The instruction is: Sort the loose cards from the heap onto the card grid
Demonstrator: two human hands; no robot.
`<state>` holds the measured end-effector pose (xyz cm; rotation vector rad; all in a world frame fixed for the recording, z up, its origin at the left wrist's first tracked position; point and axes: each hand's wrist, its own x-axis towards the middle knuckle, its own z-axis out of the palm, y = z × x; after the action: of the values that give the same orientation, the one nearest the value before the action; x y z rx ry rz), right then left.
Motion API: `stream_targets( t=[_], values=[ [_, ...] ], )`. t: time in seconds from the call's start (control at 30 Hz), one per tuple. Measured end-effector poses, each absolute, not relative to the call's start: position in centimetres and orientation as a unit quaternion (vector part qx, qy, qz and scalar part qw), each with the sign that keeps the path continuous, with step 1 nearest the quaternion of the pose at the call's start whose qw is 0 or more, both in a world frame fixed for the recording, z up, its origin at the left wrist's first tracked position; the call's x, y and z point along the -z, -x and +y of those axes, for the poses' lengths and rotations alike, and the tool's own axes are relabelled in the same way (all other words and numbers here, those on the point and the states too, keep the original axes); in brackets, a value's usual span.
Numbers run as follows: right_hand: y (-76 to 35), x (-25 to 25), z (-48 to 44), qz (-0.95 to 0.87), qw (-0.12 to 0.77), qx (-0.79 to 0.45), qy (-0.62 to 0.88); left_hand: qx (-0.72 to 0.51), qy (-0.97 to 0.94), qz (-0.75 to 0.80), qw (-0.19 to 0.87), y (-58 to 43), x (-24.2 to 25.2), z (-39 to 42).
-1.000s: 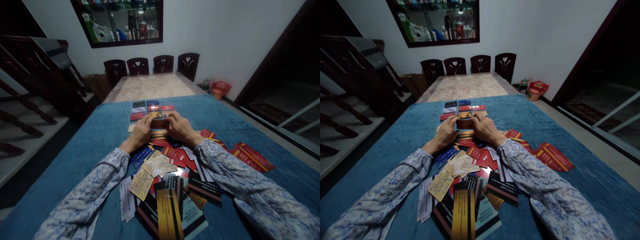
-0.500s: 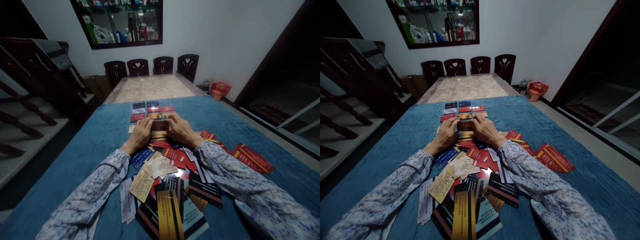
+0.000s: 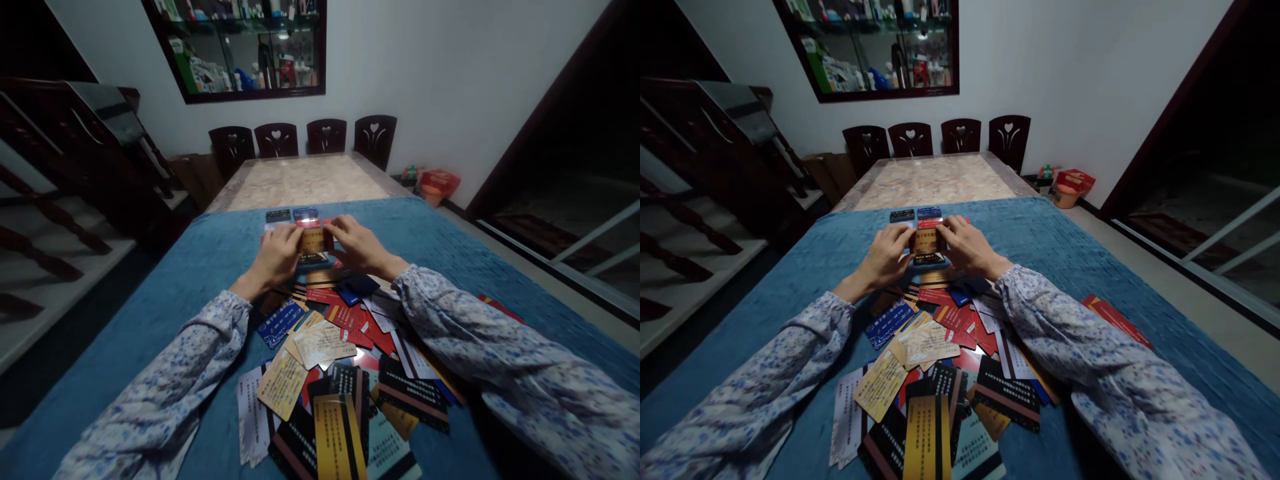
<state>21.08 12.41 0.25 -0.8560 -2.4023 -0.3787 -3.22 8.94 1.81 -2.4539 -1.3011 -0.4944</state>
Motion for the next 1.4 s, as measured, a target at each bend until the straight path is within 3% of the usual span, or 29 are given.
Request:
stream_targets(
  t=[0.2,0.77,1.4],
  values=[
    [-20.5,-1.0,15.4,-0.914,0.238,0.085,0.317,0.130,0.860,-0.477,0.123,3.7,-3.3,11.1],
    [-17.5,-1.3,21.2,-0.894,0.003,-0.015,0.447,-0.004,0.850,-0.527,-0.010,4.0,-1.7,18.4],
    [-17.0,-1.0,22.3,-0.885,-0.030,-0.011,0.464,-0.030,0.848,-0.527,-0.038,4.3,-0.7,20.4]
  ],
)
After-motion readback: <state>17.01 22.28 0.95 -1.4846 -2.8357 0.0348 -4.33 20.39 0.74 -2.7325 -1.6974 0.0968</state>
